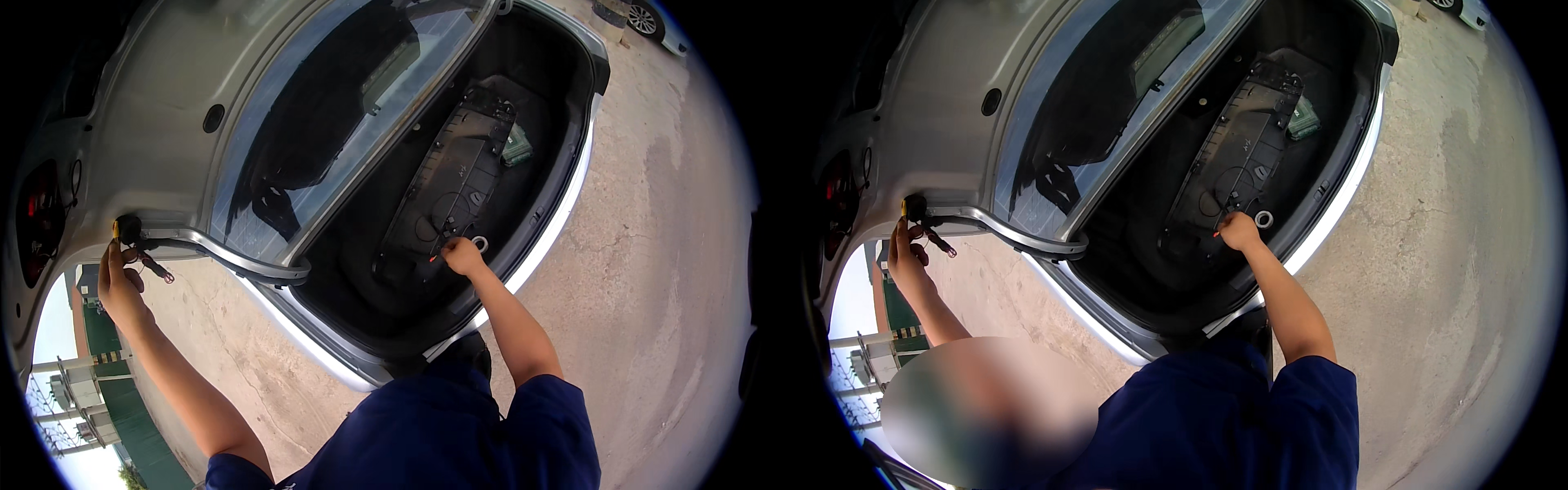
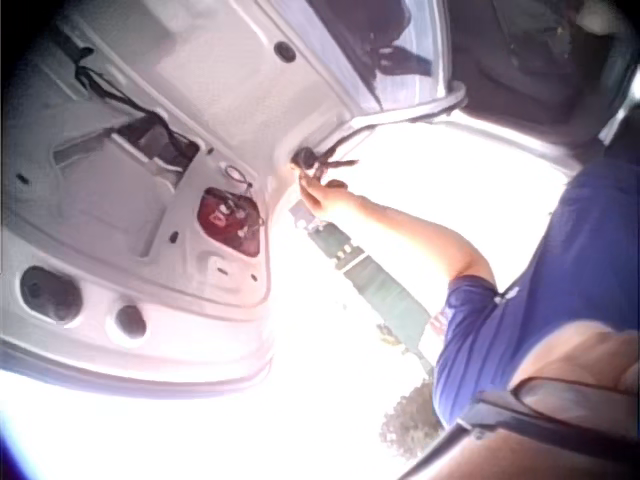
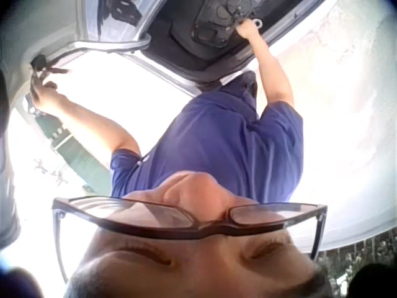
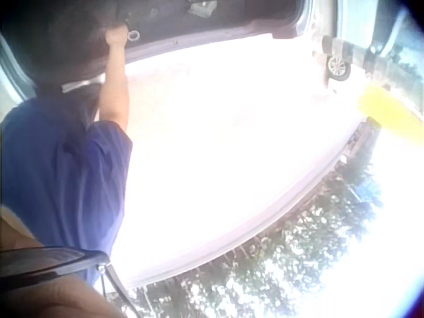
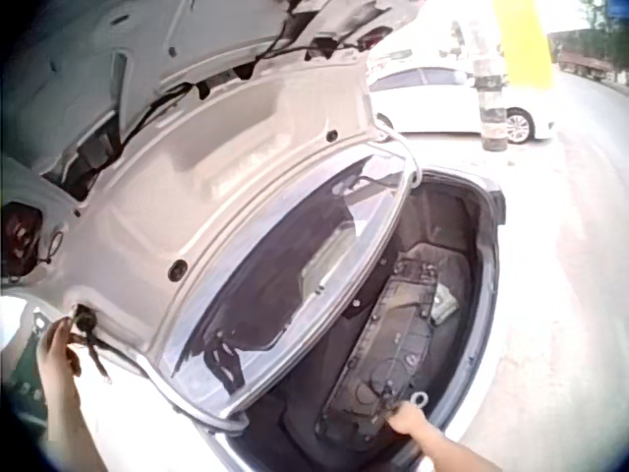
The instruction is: The person works at the open trunk of a silver car, connecting and taping wires near the tail light assembly. They route wires along the trunk lid, secure them with electrical tape, and adjust connections to the vehicle's wiring harness.
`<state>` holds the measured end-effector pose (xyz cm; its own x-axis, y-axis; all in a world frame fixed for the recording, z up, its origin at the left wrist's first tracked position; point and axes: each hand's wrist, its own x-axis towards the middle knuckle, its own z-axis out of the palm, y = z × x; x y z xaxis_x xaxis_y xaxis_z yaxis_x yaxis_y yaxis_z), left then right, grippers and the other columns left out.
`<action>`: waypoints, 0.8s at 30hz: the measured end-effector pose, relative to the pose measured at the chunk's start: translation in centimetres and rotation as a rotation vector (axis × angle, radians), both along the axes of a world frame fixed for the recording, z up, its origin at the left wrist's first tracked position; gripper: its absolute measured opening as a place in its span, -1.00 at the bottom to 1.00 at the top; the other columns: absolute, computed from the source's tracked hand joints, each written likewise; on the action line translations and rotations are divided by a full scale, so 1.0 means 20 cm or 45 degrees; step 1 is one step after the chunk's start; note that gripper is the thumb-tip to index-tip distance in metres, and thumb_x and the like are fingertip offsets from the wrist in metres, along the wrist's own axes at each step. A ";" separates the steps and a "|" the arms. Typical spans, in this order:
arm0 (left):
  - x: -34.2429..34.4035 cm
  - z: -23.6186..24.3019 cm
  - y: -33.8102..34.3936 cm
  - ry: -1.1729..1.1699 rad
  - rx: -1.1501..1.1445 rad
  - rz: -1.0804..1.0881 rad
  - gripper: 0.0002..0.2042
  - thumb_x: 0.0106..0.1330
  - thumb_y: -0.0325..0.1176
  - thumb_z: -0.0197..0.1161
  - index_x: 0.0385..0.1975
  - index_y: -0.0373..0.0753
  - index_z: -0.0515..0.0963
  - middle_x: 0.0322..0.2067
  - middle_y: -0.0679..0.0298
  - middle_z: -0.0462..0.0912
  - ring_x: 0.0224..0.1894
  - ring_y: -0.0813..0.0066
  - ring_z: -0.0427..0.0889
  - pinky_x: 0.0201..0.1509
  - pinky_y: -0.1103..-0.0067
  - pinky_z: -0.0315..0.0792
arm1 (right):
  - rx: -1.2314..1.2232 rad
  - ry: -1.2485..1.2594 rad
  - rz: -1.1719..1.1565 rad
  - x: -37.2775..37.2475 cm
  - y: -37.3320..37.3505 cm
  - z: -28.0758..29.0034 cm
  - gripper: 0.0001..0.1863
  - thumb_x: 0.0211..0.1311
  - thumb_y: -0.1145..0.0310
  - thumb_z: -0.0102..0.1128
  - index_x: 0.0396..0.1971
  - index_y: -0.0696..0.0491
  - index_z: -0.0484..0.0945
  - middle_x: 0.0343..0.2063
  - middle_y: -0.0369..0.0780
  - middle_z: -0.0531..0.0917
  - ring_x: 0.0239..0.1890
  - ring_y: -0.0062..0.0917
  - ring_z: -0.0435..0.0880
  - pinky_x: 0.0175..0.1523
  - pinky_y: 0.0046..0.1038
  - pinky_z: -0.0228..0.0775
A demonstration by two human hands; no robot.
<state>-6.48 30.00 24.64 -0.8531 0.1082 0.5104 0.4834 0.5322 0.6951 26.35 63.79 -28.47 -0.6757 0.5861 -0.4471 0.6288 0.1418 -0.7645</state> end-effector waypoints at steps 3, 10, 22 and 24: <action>0.09 -0.03 -0.01 0.153 -0.131 0.032 -0.62 0.65 -0.20 0.23 0.26 -0.31 0.71 -0.18 0.33 0.80 -0.53 0.74 0.30 -0.48 0.68 0.13 | 0.138 -0.019 -0.086 0.14 0.04 -0.35 -0.70 0.28 0.21 0.33 -0.23 0.14 0.84 -0.20 0.08 0.84 -0.03 0.02 0.83 0.16 -0.09 0.67; 0.32 -0.18 -0.11 0.615 -0.406 0.294 -0.57 0.70 -0.20 0.24 0.36 -0.38 0.54 0.11 0.12 0.71 -0.10 0.48 0.63 -0.15 0.56 0.50 | 0.070 -0.167 -0.167 0.03 0.03 -0.75 -0.71 0.28 0.32 0.26 -0.14 0.15 0.82 -0.11 0.09 0.83 0.05 0.05 0.80 0.20 -0.06 0.66; 1.07 -1.23 0.09 -0.518 -0.916 -0.666 -0.75 0.33 -0.65 0.28 -0.02 -0.37 0.65 -0.30 0.13 0.70 -0.50 0.43 0.60 -0.42 0.56 0.46 | 0.781 -0.934 0.399 -0.13 0.09 -0.93 -0.66 0.50 0.29 0.20 0.14 -0.01 0.78 0.17 -0.20 0.66 0.28 -0.27 0.57 0.22 -0.16 0.52; 1.01 -1.24 0.09 -0.646 -1.007 -0.620 -0.75 0.36 -0.62 0.30 0.02 -0.34 0.66 -0.27 0.13 0.73 -0.44 0.41 0.68 -0.37 0.55 0.53 | 0.721 -1.074 0.461 -0.07 0.18 -1.05 -0.66 0.52 0.26 0.18 0.13 -0.05 0.81 0.19 -0.26 0.64 0.27 -0.31 0.54 0.21 -0.19 0.48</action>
